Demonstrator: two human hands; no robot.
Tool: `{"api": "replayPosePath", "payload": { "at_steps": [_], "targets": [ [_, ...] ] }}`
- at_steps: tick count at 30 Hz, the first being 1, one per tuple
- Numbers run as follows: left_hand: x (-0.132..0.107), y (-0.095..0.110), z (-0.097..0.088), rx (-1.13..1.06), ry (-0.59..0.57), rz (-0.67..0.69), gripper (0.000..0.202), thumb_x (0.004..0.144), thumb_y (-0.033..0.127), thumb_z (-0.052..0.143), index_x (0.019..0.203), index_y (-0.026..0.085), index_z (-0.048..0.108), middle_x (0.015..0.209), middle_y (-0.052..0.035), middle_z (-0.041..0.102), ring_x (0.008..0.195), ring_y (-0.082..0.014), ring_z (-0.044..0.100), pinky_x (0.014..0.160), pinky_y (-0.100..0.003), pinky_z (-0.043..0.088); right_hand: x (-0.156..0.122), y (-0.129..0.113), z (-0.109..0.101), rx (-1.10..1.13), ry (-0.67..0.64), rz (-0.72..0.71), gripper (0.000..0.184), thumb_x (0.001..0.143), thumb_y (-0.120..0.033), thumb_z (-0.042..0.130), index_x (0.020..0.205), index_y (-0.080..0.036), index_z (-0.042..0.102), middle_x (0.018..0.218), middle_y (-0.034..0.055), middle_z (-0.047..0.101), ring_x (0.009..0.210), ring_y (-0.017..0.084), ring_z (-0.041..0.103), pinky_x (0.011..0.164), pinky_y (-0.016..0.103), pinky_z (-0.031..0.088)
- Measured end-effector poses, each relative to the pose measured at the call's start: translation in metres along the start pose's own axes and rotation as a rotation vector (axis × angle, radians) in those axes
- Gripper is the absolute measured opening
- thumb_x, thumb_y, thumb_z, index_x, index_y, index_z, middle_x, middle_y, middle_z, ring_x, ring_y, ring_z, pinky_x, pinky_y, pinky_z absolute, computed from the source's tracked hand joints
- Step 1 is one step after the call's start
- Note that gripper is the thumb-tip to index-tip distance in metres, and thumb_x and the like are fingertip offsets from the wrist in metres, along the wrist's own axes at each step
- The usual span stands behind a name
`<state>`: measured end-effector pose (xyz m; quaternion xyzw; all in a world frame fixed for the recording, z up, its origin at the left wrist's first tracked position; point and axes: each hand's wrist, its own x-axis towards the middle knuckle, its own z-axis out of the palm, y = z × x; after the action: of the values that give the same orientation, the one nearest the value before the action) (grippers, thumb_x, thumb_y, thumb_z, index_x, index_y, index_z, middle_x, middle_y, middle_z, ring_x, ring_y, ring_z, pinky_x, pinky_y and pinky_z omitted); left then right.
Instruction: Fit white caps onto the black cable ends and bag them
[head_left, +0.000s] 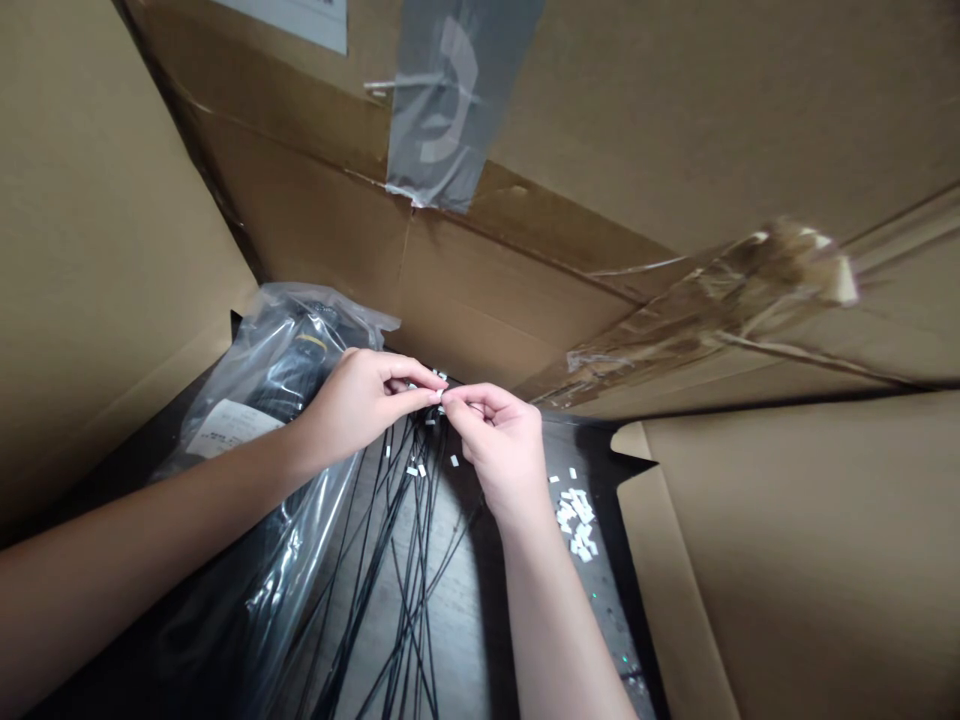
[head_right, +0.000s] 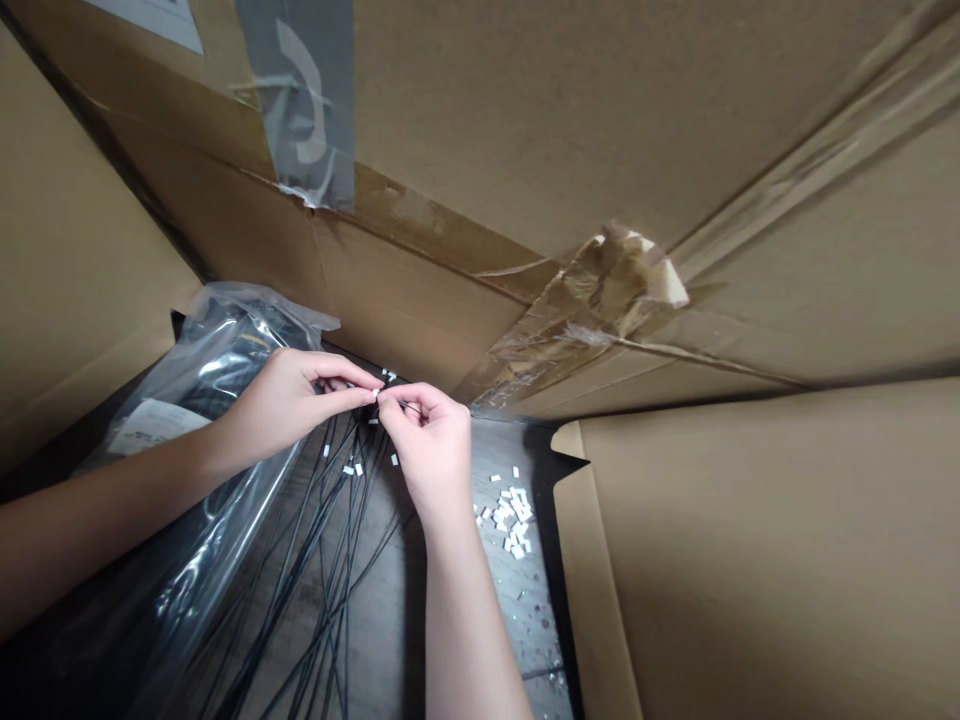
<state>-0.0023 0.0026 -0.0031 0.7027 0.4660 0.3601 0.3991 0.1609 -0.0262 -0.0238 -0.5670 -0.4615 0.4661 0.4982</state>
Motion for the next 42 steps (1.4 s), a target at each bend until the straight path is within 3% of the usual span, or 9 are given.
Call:
{"api": "replayPosePath", "payload": {
  "at_steps": [12, 23, 42],
  "targets": [
    [0.0009, 0.0015, -0.0011, -0.017, 0.024, -0.011, 0.014, 0.081, 0.027, 0.072, 0.09, 0.02, 0.08, 0.091, -0.0038, 0.08, 0.082, -0.0181, 0.073, 0.078, -0.027, 0.056, -0.0002, -0.0021, 0.0, 0.045, -0.046, 0.042, 0.03, 0.073, -0.045, 0.073, 0.075, -0.015, 0.07, 0.05, -0.0069, 0.04, 0.045, 0.006, 0.025, 0.043, 0.024, 0.019],
    [0.0009, 0.0011, -0.0006, -0.031, 0.022, -0.025, 0.013, 0.08, 0.029, 0.074, 0.087, 0.021, 0.081, 0.09, -0.0038, 0.08, 0.082, -0.0188, 0.073, 0.08, -0.028, 0.056, -0.0003, -0.0017, -0.0005, 0.042, -0.056, 0.069, 0.03, 0.073, -0.045, 0.072, 0.071, -0.016, 0.066, 0.049, -0.0079, 0.038, 0.043, 0.006, 0.024, 0.042, 0.023, 0.018],
    [0.004, -0.0034, -0.0007, -0.182, -0.006, -0.129, 0.016, 0.076, 0.028, 0.076, 0.089, 0.019, 0.081, 0.081, -0.0055, 0.079, 0.072, -0.0173, 0.072, 0.07, -0.027, 0.058, 0.0007, -0.0008, -0.0012, 0.078, -0.083, 0.045, 0.033, 0.073, -0.049, 0.073, 0.073, -0.017, 0.067, 0.05, -0.0074, 0.04, 0.043, 0.006, 0.027, 0.042, 0.024, 0.02]
  ]
}}
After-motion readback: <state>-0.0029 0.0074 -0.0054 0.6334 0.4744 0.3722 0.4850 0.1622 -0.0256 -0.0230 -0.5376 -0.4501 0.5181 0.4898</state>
